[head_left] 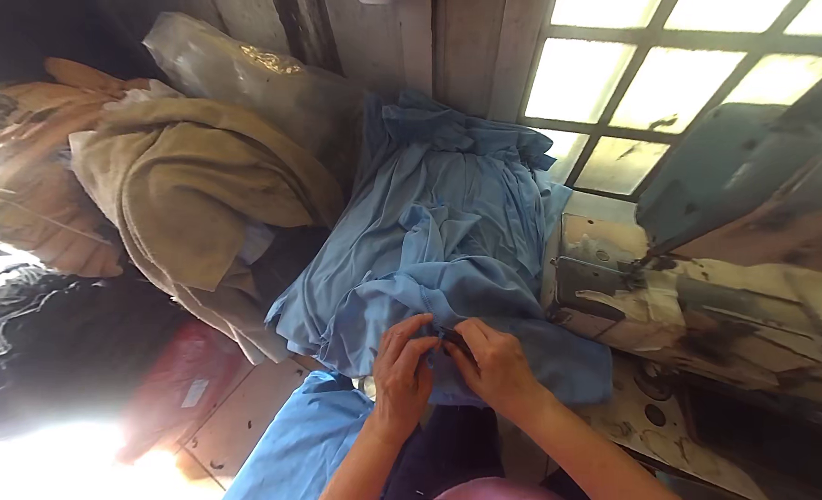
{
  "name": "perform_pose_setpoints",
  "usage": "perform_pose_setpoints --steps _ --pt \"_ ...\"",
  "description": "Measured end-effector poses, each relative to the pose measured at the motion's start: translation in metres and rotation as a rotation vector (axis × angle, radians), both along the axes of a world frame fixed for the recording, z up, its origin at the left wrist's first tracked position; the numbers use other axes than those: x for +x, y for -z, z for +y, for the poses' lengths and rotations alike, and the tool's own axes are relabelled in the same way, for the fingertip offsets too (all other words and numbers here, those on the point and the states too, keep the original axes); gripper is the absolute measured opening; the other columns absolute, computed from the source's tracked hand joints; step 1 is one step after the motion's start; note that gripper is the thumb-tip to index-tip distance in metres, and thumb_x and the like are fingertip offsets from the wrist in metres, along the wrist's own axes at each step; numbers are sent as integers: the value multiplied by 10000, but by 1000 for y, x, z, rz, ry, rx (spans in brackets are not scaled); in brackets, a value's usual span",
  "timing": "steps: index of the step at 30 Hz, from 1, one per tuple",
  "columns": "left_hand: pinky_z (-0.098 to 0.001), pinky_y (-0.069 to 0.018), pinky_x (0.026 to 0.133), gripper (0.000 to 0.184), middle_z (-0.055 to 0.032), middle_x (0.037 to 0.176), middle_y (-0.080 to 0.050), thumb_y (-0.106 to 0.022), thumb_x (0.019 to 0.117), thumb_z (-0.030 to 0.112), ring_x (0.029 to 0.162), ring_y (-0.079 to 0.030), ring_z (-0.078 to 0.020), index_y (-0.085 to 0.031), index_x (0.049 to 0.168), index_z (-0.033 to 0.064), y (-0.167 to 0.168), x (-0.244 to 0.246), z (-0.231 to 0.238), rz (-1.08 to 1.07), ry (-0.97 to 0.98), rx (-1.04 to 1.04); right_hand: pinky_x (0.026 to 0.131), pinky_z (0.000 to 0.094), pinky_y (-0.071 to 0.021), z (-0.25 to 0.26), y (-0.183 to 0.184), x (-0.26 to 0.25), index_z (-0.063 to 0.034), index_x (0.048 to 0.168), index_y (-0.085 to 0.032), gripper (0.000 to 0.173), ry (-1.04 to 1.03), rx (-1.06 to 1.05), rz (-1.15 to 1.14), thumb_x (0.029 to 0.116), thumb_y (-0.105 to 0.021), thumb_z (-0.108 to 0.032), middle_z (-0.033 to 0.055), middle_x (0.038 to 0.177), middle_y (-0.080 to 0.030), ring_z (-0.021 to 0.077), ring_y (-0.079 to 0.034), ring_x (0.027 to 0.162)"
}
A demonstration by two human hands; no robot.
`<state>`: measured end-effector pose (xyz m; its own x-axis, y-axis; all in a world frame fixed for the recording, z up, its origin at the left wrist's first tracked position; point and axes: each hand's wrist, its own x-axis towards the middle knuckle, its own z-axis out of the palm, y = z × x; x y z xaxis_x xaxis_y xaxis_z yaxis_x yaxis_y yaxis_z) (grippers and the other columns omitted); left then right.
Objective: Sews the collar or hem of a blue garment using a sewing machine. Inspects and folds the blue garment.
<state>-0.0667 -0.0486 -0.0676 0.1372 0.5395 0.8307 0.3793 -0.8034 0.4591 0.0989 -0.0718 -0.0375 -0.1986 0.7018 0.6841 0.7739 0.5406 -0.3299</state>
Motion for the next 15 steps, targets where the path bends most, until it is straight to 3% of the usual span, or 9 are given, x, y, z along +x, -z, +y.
perform_pose_setpoints --steps 4,15 --pt "-303 -481 1070 123 -172 1218 -710 -570 1006 92 1203 -655 -197 -652 939 30 -2 1 0 -14 30 -59 563 285 -554 3 1 2 -8 911 -688 210 -18 27 -24 960 -611 -198 97 795 -694 181 -689 664" --pt "-319 -485 1083 137 -156 1191 -725 -583 1022 145 1214 -659 -180 -636 971 29 1 0 1 -95 91 -111 522 283 -534 7 4 0 -24 873 -672 211 -29 75 -112 982 -577 -176 87 744 -652 191 -666 616"
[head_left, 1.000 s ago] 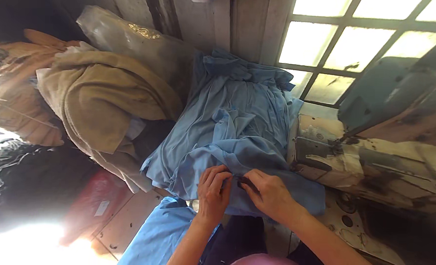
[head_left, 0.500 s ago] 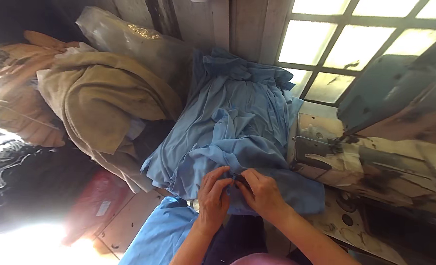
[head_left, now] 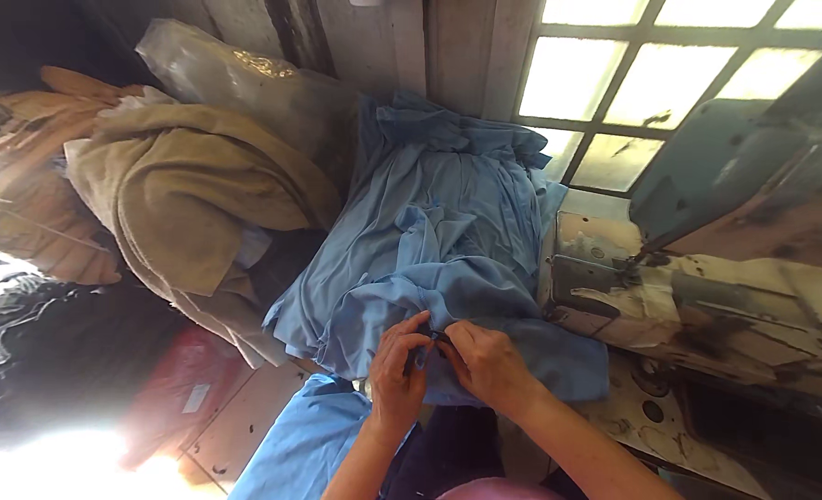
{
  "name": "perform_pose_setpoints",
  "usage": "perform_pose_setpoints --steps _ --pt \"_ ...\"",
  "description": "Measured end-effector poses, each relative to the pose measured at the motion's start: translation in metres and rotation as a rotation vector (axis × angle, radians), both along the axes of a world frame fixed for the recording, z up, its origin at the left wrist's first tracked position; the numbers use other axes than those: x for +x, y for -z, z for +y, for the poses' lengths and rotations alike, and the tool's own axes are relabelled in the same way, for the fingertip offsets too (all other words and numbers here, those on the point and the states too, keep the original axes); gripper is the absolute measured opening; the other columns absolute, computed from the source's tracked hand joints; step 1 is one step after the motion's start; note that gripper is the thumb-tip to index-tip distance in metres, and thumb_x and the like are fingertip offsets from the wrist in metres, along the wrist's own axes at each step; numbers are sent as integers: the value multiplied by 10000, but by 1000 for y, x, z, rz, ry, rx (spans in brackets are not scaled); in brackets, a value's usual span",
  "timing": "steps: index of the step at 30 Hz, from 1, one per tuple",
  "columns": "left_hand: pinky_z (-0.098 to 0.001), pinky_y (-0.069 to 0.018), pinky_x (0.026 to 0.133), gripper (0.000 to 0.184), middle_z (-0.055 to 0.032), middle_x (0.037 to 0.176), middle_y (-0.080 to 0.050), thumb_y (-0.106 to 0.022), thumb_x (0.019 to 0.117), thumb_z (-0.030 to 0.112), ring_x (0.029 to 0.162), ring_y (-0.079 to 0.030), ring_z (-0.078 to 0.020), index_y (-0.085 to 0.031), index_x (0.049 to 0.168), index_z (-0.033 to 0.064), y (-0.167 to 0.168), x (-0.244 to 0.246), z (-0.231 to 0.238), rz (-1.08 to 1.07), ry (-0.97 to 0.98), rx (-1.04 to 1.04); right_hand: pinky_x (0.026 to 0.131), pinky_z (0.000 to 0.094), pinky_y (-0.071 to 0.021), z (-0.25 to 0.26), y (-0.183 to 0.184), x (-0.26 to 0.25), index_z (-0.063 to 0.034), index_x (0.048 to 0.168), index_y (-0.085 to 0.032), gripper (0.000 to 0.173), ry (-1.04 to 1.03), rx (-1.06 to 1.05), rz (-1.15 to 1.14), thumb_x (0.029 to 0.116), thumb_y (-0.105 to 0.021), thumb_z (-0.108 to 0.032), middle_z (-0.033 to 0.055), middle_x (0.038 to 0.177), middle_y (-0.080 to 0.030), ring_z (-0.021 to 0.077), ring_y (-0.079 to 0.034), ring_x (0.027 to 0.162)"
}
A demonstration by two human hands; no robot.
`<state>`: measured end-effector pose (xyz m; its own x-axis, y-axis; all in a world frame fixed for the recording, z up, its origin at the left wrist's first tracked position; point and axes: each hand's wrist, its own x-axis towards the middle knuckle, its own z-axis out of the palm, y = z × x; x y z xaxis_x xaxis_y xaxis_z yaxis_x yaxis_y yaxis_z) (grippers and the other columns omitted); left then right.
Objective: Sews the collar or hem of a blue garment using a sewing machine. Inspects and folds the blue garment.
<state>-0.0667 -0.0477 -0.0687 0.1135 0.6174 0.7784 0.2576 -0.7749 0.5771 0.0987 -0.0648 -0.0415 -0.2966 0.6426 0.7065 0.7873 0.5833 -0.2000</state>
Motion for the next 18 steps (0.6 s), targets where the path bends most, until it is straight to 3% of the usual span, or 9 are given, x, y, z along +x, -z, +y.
perform_pose_setpoints --steps 18 --pt "-330 -485 1084 86 -150 1220 -715 -559 1016 102 1236 -646 -185 -611 987 40 0 -3 1 15 40 -12 493 294 -514 1 -1 1 -27 856 -656 228 -27 -30 19 989 -561 -185 83 716 -636 187 -648 583"
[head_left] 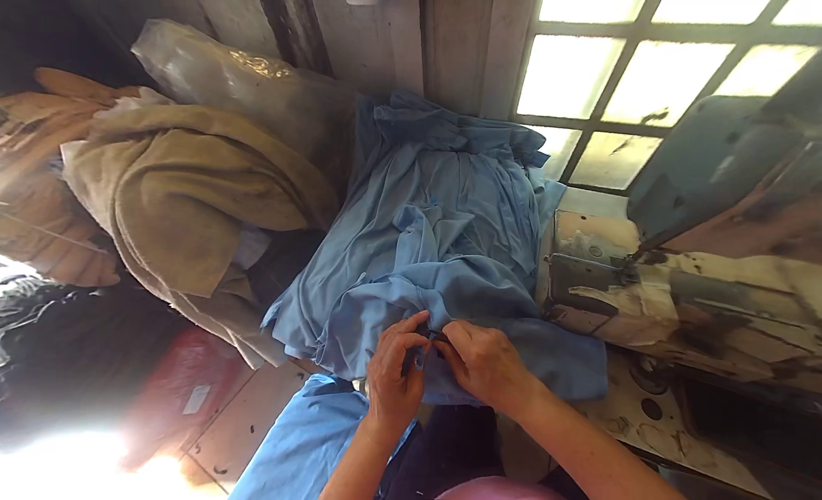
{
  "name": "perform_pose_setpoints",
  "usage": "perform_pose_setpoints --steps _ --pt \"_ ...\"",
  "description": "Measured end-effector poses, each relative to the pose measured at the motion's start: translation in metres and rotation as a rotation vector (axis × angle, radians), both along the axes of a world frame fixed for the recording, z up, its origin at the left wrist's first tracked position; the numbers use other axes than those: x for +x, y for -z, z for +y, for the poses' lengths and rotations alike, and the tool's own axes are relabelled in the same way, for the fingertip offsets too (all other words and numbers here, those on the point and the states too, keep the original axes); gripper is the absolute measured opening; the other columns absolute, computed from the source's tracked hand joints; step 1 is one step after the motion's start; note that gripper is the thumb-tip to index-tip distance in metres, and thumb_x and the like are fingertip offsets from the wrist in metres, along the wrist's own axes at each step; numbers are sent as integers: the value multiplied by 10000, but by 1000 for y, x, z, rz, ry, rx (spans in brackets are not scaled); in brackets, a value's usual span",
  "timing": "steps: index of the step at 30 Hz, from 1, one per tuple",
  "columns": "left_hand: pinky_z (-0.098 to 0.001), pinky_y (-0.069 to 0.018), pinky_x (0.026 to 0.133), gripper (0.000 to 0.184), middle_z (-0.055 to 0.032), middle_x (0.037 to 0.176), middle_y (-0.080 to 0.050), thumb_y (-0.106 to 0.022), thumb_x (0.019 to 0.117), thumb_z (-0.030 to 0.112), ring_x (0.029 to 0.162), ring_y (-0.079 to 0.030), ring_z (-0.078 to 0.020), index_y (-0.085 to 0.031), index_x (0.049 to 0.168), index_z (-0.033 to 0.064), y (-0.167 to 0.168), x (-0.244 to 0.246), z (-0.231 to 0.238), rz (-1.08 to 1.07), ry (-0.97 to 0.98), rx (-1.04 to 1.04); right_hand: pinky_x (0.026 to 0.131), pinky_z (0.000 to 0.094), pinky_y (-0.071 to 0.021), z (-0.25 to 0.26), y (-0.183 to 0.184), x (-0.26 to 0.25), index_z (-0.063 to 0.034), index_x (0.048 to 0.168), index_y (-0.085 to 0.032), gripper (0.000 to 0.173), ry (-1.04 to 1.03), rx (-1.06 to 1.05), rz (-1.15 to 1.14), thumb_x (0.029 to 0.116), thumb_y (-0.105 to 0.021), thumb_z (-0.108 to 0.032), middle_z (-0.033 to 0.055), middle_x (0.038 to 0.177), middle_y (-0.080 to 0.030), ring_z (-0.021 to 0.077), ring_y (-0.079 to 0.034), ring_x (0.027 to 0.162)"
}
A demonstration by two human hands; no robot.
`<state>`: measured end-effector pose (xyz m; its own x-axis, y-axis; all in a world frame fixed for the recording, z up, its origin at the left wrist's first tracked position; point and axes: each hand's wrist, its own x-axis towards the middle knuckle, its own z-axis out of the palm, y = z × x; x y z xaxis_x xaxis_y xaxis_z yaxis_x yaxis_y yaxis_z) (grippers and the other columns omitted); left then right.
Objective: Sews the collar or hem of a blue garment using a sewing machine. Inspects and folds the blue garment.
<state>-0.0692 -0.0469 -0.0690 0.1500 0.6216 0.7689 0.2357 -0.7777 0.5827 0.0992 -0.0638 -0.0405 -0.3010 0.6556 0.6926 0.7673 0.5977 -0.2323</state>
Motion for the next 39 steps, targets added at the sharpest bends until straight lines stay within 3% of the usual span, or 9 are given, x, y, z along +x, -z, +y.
perform_pose_setpoints --steps 8,10,13,18,25,30,32,35,39 --pt "-291 -494 1078 61 -138 1276 -669 -607 982 105 1276 -606 -160 -606 964 47 -1 -7 -4 30 -6 28 469 291 -500 -10 0 8 -44 840 -654 263 -5 14 -27 987 -588 -251 63 684 -622 175 -628 554" --pt "-299 -489 1089 75 -83 1298 -652 -625 988 150 1301 -579 -141 -595 964 86 -3 -18 -10 47 -35 59 464 297 -502 -23 0 19 -44 860 -666 291 37 -35 57 954 -646 -319 55 672 -640 159 -631 546" --pt "-287 -485 1071 94 31 1240 -652 -610 1001 264 1262 -574 -98 -614 975 174 -11 -34 -29 117 3 50 515 293 -542 -40 2 47 -24 921 -687 185 128 -128 220 924 -665 -207 64 707 -677 141 -646 576" --pt "-325 -442 1088 487 -25 1020 -734 -502 1029 557 1071 -673 -107 -655 871 123 -25 -33 -44 356 340 54 571 203 -483 -51 9 91 21 955 -678 278 278 -177 362 1040 -497 -172 75 700 -614 84 -562 594" --pt "-286 -546 935 199 -77 1012 -738 -516 1048 145 997 -692 -126 -688 1048 44 -81 6 -10 299 207 79 735 219 -557 -48 6 95 39 992 -717 216 175 -187 415 997 -585 -132 134 885 -713 119 -674 776" --pt "-608 -455 1044 241 -197 1103 -729 -621 956 89 1121 -683 -400 -691 1156 -25 -80 33 18 812 109 74 729 198 -541 -58 12 88 26 1014 -718 201 146 -263 445 988 -602 -135 119 899 -701 97 -649 772" --pt "-666 -400 1075 239 -184 1064 -738 -657 928 112 1144 -670 -420 -712 1127 -10 -72 31 21 807 103 92 742 246 -566 -64 14 95 24 1017 -723 202 219 -289 398 978 -617 -144 129 905 -715 139 -678 786" --pt "-635 -377 1105 244 -130 1146 -724 -574 983 183 1194 -651 -336 -719 1129 52 -62 17 20 635 68 126 800 467 -601 -83 13 121 59 1083 -714 289 448 -367 278 974 -655 -203 200 996 -729 310 -730 885" --pt "-521 -470 1067 248 -169 1195 -711 -581 978 132 1190 -652 -303 -720 1124 -12 -60 -21 28 406 -55 44 648 600 -567 -115 35 166 78 1089 -714 431 727 -261 114 989 -626 -332 272 1003 -709 441 -721 814"
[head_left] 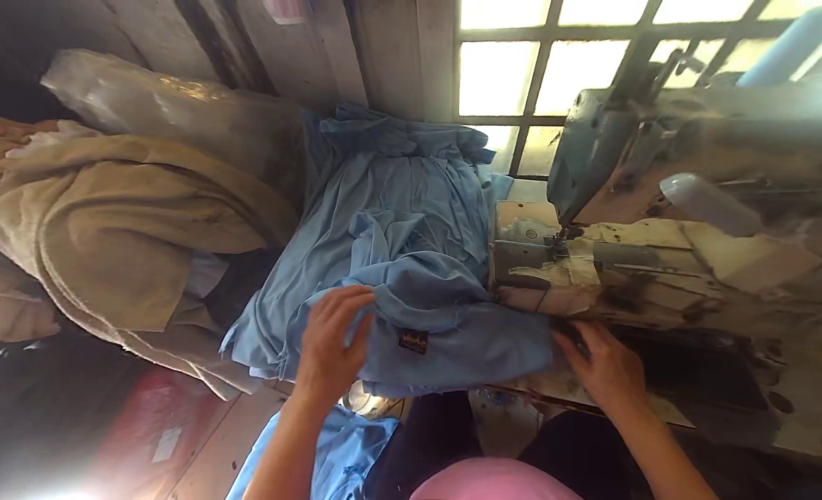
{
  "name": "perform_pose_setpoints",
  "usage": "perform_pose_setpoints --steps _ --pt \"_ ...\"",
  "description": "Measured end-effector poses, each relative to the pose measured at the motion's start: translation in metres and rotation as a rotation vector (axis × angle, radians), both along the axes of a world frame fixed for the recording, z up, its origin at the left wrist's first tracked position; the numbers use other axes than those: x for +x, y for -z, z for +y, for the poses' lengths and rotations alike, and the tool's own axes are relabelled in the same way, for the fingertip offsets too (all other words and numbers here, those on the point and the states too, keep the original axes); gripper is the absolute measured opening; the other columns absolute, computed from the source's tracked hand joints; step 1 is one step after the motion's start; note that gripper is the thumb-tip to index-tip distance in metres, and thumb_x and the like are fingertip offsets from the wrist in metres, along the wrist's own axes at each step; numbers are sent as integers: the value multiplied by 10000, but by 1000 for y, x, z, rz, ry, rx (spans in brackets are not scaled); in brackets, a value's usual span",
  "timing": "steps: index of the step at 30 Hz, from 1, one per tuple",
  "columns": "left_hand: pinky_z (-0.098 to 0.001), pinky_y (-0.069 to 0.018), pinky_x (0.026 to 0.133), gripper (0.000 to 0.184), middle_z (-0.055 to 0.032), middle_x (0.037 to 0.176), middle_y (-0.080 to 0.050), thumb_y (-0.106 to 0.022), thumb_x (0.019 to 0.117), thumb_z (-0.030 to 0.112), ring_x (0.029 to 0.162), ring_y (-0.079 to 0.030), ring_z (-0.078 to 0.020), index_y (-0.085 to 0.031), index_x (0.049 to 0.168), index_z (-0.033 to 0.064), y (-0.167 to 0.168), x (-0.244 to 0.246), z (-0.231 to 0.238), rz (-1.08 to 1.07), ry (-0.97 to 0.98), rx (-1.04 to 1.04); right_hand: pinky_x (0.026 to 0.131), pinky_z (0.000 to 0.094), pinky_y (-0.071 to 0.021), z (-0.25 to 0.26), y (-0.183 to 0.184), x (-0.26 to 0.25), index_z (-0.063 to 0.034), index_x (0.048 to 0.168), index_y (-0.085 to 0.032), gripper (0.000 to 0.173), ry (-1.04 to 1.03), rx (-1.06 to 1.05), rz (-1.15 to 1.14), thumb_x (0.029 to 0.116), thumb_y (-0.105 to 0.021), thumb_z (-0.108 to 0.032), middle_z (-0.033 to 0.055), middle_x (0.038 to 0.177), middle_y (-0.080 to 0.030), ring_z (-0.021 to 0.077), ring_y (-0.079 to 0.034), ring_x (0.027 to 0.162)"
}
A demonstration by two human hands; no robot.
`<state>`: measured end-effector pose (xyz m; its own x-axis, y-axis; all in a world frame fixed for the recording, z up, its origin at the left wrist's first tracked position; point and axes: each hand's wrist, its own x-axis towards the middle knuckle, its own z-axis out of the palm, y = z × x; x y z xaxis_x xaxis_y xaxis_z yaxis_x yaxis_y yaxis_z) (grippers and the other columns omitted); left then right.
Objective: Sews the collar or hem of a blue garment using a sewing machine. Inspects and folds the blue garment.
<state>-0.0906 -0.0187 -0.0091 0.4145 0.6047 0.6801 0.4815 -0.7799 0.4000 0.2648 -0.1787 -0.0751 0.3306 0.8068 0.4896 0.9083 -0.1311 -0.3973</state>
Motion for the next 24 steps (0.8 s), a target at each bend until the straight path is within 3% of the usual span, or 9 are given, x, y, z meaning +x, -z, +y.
perform_pose_setpoints --steps 2,5,8,10,13,15,17,22,24 --pt "-447 -525 1022 249 -197 1150 -718 -575 969 100 1143 -677 -277 -703 1111 -60 5 -22 9 -99 -66 -28 604 562 -570 -8 11 8 57 1052 -734 422 28 18 -85 995 -585 -334 257 987 -717 423 -727 787" --pt "-440 -532 985 261 -227 1121 -719 -573 970 100 1091 -692 -287 -698 1111 -80 15 -47 15 -161 -183 -60 580 545 -565 -11 22 0 67 1029 -733 334 7 0 -117 948 -657 -248 270 961 -688 434 -710 768" --pt "-455 -530 978 289 -285 1189 -681 -575 956 78 1138 -666 -338 -666 1148 -117 25 -60 17 -233 -302 -135 665 560 -572 -10 30 1 43 1053 -746 353 34 49 -186 951 -624 -271 255 987 -701 443 -708 868" --pt "-400 -525 977 325 -304 1242 -643 -566 963 53 1160 -644 -296 -608 1213 -150 33 -68 15 -375 -379 -277 749 592 -543 -9 32 2 44 1079 -751 352 11 130 -206 985 -553 -232 258 1009 -711 455 -700 911" --pt "-248 -520 863 316 -167 1166 -642 -535 998 58 987 -630 -87 -540 1248 -135 39 -70 15 -621 -411 -492 786 468 -576 -1 19 -6 45 1067 -756 329 -66 262 -124 999 -488 -133 235 1018 -720 373 -715 906" --pt "-206 -503 793 313 -102 1116 -648 -513 1030 93 911 -611 -23 -517 1267 -111 38 -68 15 -657 -389 -582 737 387 -609 13 6 -15 65 1082 -743 309 -155 286 -10 987 -497 -96 232 1046 -721 309 -733 846" --pt "-202 -475 735 332 -96 1056 -636 -499 1056 132 829 -572 -11 -526 1276 -114 33 -67 13 -562 -382 -637 691 431 -619 27 -1 -25 76 1127 -726 287 -227 220 49 986 -522 -68 236 1074 -723 316 -738 790" --pt "-180 -481 670 295 62 796 -595 -434 1079 223 684 -553 39 -619 1116 -5 26 -63 4 -402 -237 -732 823 598 -577 42 -2 -45 92 1245 -667 316 -272 -84 126 981 -634 -79 289 1162 -692 450 -719 978" --pt "-209 -498 717 305 34 856 -634 -489 1045 256 751 -588 7 -637 1109 -3 22 -60 3 -337 -251 -675 838 598 -569 40 -1 -46 83 1219 -678 320 -283 -105 161 967 -666 -114 286 1129 -691 447 -710 980"
